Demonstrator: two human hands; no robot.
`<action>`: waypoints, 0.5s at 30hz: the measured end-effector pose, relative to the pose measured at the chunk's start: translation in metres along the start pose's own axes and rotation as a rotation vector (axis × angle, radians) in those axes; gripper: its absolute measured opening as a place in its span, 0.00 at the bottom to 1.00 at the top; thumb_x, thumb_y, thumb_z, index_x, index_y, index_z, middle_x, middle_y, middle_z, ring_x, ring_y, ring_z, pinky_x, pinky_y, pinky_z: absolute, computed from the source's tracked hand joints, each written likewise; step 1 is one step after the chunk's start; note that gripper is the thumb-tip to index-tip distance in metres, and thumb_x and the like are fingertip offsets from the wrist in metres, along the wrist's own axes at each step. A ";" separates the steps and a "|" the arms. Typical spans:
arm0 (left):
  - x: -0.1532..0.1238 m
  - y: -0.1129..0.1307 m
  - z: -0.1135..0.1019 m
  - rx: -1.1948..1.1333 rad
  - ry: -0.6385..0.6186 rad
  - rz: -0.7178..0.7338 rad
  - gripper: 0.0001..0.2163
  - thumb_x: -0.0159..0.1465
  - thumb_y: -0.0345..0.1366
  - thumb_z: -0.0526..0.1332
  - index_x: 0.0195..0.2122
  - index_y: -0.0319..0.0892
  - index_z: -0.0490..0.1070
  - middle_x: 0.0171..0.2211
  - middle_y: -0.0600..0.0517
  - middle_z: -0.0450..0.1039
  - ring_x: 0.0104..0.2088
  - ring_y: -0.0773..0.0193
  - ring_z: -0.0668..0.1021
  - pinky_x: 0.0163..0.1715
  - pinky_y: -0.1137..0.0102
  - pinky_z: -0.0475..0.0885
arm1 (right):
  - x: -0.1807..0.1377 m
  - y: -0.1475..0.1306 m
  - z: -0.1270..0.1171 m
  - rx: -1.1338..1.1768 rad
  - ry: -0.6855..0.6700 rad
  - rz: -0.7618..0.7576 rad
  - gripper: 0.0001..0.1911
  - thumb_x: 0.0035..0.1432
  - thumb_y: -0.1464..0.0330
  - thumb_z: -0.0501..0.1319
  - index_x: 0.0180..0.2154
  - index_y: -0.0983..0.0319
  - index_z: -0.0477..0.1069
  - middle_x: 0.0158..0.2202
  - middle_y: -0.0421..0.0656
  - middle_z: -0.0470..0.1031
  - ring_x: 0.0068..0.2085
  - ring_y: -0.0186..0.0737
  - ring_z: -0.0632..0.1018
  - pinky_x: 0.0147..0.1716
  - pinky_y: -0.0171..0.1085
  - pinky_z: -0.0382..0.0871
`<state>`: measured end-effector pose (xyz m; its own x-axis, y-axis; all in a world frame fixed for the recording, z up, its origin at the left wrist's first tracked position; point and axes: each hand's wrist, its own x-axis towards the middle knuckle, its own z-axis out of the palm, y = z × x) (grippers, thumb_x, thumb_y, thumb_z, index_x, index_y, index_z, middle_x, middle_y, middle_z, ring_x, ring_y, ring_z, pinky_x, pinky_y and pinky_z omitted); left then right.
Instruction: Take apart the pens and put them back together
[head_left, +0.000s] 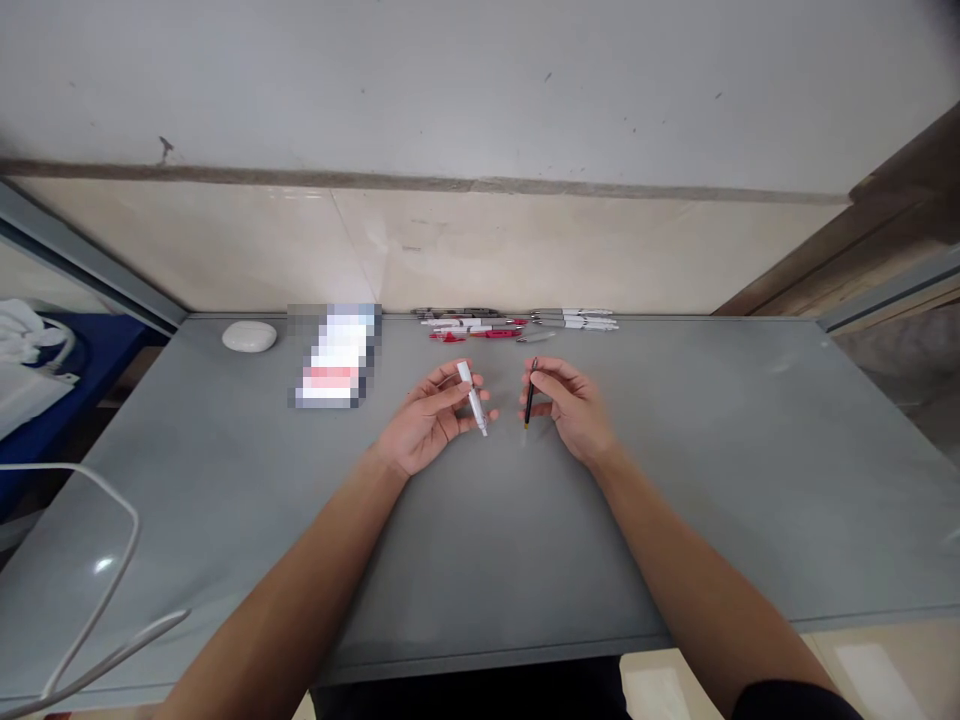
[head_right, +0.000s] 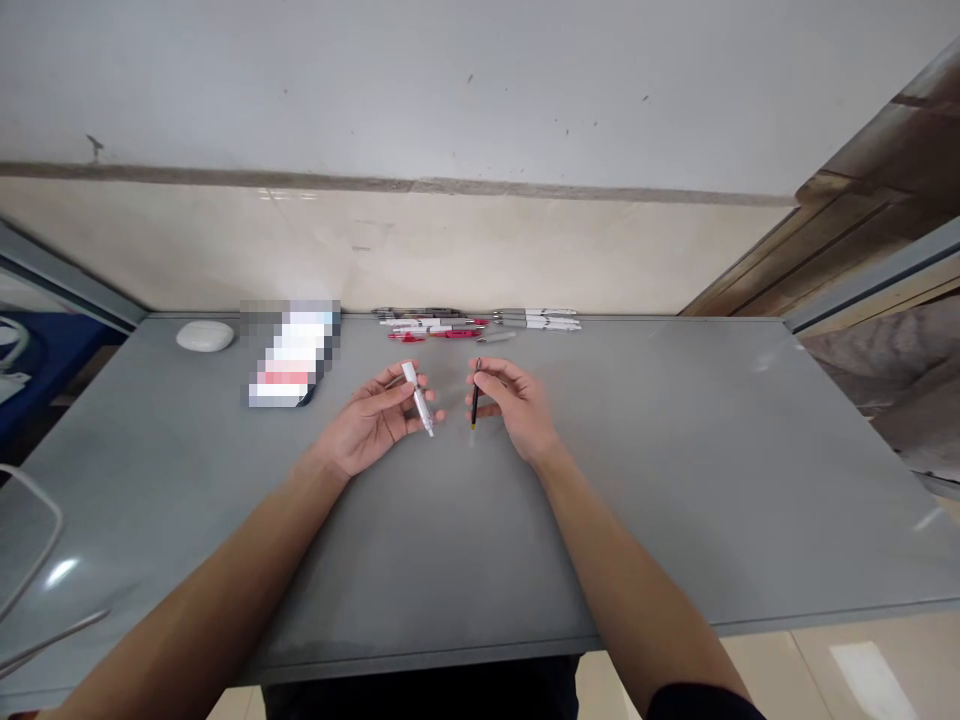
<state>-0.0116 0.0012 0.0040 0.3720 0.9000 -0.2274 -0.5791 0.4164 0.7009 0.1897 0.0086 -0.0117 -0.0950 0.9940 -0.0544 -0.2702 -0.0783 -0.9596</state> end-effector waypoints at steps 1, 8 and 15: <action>0.000 0.000 0.000 -0.001 -0.004 -0.001 0.08 0.61 0.26 0.63 0.41 0.41 0.71 0.39 0.52 0.72 0.38 0.63 0.77 0.47 0.50 0.74 | 0.000 0.000 0.000 0.000 0.003 0.002 0.09 0.53 0.62 0.65 0.38 0.56 0.76 0.33 0.38 0.72 0.28 0.33 0.75 0.26 0.37 0.77; 0.001 -0.001 -0.002 -0.010 -0.002 0.006 0.09 0.61 0.26 0.63 0.42 0.42 0.71 0.39 0.52 0.73 0.38 0.63 0.77 0.48 0.49 0.74 | 0.000 -0.001 0.000 0.001 -0.002 0.002 0.09 0.53 0.62 0.65 0.37 0.55 0.76 0.33 0.38 0.71 0.28 0.33 0.75 0.26 0.37 0.76; 0.000 -0.001 -0.002 -0.013 -0.003 -0.001 0.09 0.61 0.26 0.63 0.42 0.42 0.72 0.39 0.52 0.73 0.38 0.63 0.77 0.48 0.49 0.74 | 0.001 0.000 -0.001 0.008 0.018 -0.004 0.09 0.53 0.62 0.65 0.37 0.56 0.76 0.33 0.38 0.71 0.29 0.33 0.75 0.26 0.38 0.76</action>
<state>-0.0125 0.0012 0.0016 0.3749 0.8990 -0.2263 -0.5877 0.4192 0.6920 0.1902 0.0094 -0.0122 -0.0771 0.9955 -0.0552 -0.2785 -0.0747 -0.9575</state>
